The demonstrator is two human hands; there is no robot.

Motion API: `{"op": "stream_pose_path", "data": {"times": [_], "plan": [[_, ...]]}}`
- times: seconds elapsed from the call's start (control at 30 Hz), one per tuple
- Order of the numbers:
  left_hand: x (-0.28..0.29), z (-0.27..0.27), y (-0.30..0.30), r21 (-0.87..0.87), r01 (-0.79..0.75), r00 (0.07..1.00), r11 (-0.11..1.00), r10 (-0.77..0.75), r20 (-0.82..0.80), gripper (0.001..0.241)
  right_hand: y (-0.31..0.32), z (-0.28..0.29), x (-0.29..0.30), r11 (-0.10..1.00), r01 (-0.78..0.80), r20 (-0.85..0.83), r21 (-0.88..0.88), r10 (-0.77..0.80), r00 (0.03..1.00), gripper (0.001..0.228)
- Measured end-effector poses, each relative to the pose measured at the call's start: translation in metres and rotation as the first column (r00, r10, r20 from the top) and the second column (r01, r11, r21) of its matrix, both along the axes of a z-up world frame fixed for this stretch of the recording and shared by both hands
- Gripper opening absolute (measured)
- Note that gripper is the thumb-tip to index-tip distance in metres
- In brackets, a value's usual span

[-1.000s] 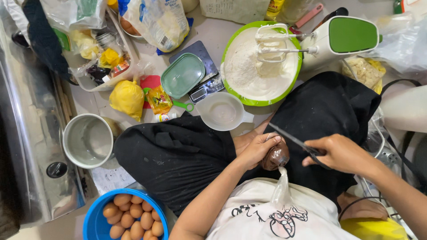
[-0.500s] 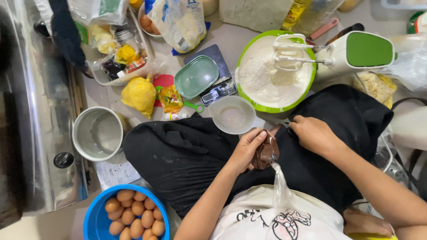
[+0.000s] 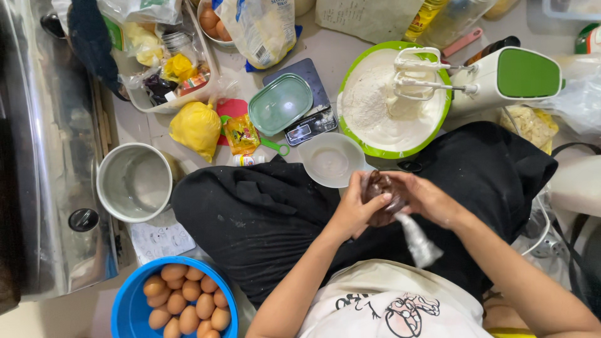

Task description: The person measures flour onto a digital scale, adds it to a bowl of whipped batter, and then prepares a chocolate mixture by cutting open a plastic bag and squeezing the contents into a measuring cup.

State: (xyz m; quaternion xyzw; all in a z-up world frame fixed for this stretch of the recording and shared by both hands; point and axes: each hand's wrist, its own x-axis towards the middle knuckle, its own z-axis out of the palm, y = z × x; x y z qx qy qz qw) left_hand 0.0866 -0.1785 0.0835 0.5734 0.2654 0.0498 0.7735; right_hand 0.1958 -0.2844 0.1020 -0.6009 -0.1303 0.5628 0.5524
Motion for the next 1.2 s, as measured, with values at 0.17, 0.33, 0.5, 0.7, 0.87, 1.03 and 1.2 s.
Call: {"op": "stream_pose_path", "data": {"times": [0.17, 0.33, 0.5, 0.7, 0.87, 1.03, 1.2], "plan": [[0.023, 0.029, 0.002, 0.121, 0.013, 1.0, 0.993, -0.01, -0.03, 0.033, 0.001, -0.033, 0.007, 0.992, 0.119, 0.019, 0.036, -0.12, 0.993, 0.04], [0.045, 0.024, 0.0, 0.528, 0.034, 0.995, 0.848, 0.019, -0.094, 0.024, 0.019, 0.0, 0.015, 0.95, 0.298, 0.038, 0.096, -0.303, 0.952, 0.03], [0.05, 0.016, 0.001, 0.205, 0.006, 0.999, 0.979, 0.005, -0.054, 0.043, 0.011, -0.01, 0.033, 0.932, 0.357, 0.102, 0.067, -0.362, 0.927, 0.021], [0.055, 0.003, 0.0, 0.182, 0.076, 0.996, 0.98, -0.067, -0.055, 0.041, 0.006, -0.028, 0.05, 0.94, 0.339, 0.158, 0.045, -0.341, 0.927, 0.02], [0.059, -0.015, -0.006, -0.011, 0.01, 0.996, 1.0, -0.009, 0.084, 0.028, 0.007, -0.019, 0.054, 0.966, 0.256, 0.235, 0.033, -0.257, 0.938, 0.025], [0.067, -0.031, -0.013, -0.063, -0.034, 0.99, 0.997, 0.042, 0.135, 0.02, 0.01, -0.019, 0.061, 0.993, 0.114, 0.54, 0.028, -0.112, 0.834, 0.02], [0.071, -0.034, -0.01, -0.107, -0.081, 0.99, 0.991, 0.093, 0.11, 0.019, 0.016, -0.009, 0.063, 0.997, 0.082, 0.586, -0.015, -0.058, 0.808, 0.014]]}}
